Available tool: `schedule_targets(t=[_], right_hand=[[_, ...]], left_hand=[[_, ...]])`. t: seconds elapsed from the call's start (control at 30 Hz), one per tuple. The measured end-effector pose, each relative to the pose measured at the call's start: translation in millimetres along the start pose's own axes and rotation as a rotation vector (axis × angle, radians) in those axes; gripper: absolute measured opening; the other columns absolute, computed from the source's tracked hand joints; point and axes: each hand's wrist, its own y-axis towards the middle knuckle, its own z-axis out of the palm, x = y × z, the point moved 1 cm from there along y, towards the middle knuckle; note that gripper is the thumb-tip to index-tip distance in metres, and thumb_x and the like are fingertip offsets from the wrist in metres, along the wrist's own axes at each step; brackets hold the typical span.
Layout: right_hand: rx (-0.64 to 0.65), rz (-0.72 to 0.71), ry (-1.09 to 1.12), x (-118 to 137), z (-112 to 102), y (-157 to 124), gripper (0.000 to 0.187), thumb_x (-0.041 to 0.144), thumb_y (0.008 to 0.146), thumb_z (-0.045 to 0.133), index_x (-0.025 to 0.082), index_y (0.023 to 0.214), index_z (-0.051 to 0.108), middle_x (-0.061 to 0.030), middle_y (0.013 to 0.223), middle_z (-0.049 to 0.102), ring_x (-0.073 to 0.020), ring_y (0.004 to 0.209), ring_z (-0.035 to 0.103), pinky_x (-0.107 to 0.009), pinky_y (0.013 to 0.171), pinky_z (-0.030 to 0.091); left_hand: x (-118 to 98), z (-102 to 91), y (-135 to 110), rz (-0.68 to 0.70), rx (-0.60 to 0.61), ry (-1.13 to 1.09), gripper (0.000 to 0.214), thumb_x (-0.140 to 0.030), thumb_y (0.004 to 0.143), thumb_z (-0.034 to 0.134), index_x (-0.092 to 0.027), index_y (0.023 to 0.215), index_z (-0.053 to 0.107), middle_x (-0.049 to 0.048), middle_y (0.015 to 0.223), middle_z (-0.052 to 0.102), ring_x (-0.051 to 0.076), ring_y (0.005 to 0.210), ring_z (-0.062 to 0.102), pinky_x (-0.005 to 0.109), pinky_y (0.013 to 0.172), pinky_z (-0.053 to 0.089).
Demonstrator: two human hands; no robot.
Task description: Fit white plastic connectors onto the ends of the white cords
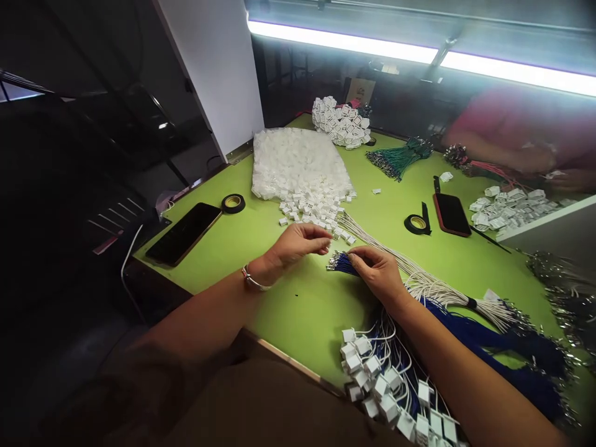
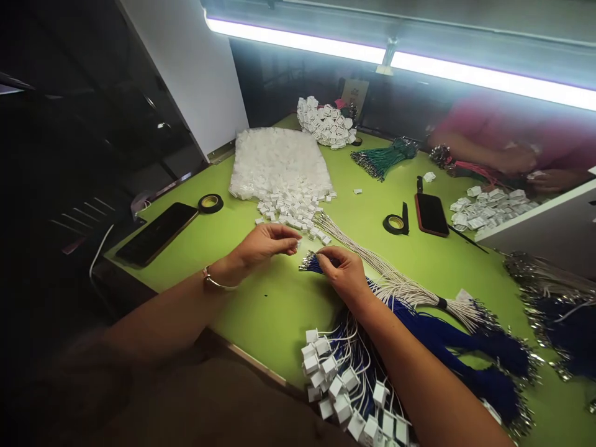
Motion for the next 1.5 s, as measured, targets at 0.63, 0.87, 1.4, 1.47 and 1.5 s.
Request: schedule_targets(t=[0.63,0.87,1.4,1.47,1.5], right_hand=[[-0.06,-0.234,-0.278,2,1,-10,0.01,0.018,0.077,0.053,0.018,0.07,0.06,0.0025,0.058,0.056,-0.0083,0.05,0.046,-0.021,0.052,0.038],[-0.07,-0.231,-0.245,1,2,-10,0.009,0.019,0.077,0.054,0.019,0.07,0.059,0.0033,0.057,0.054,-0.0078,0.049,0.044,-0.021,0.051,0.037],[-0.054,-0.269,-0.324,5,1,-10,0.009,0.016,0.075,0.053,0.018,0.067,0.058,0.0039,0.055,0.052,-0.0075,0.048,0.042,-0.021,0.051,0.035],[-0.041,-0.283,-0.382,7,1,-10,0.01,0.016,0.074,0.053,0.018,0.065,0.057,0.0038,0.054,0.051,-0.0077,0.048,0.042,-0.021,0.051,0.034],[-0.027,-0.293,-0.422,7,2,-10,0.01,0.016,0.073,0.054,0.018,0.064,0.057,0.0037,0.053,0.051,-0.0079,0.048,0.042,-0.022,0.05,0.033]], left_hand=[[26,25.3,-3,-0.203,0.142,-0.257,0.03,-0.032,0.07,0.075,-0.007,0.08,0.062,0.0008,0.065,0.059,0.003,0.052,0.052,0.017,0.054,0.04],[27,25.2,-4,-0.197,0.17,-0.26,0.031,-0.031,0.069,0.076,-0.007,0.082,0.063,0.0025,0.069,0.061,0.004,0.054,0.053,0.019,0.056,0.041],[25,28.7,-7,-0.234,0.133,-0.326,0.032,-0.031,0.066,0.078,-0.006,0.079,0.063,0.0025,0.069,0.062,0.004,0.055,0.055,0.017,0.057,0.043],[26,28.9,-7,-0.195,0.138,-0.27,0.032,-0.032,0.067,0.077,-0.007,0.079,0.063,0.0022,0.068,0.062,0.004,0.053,0.054,0.018,0.055,0.044],[27,29.1,-6,-0.164,0.146,-0.223,0.032,-0.033,0.067,0.076,-0.007,0.078,0.063,0.0018,0.066,0.062,0.004,0.051,0.054,0.018,0.053,0.043]])
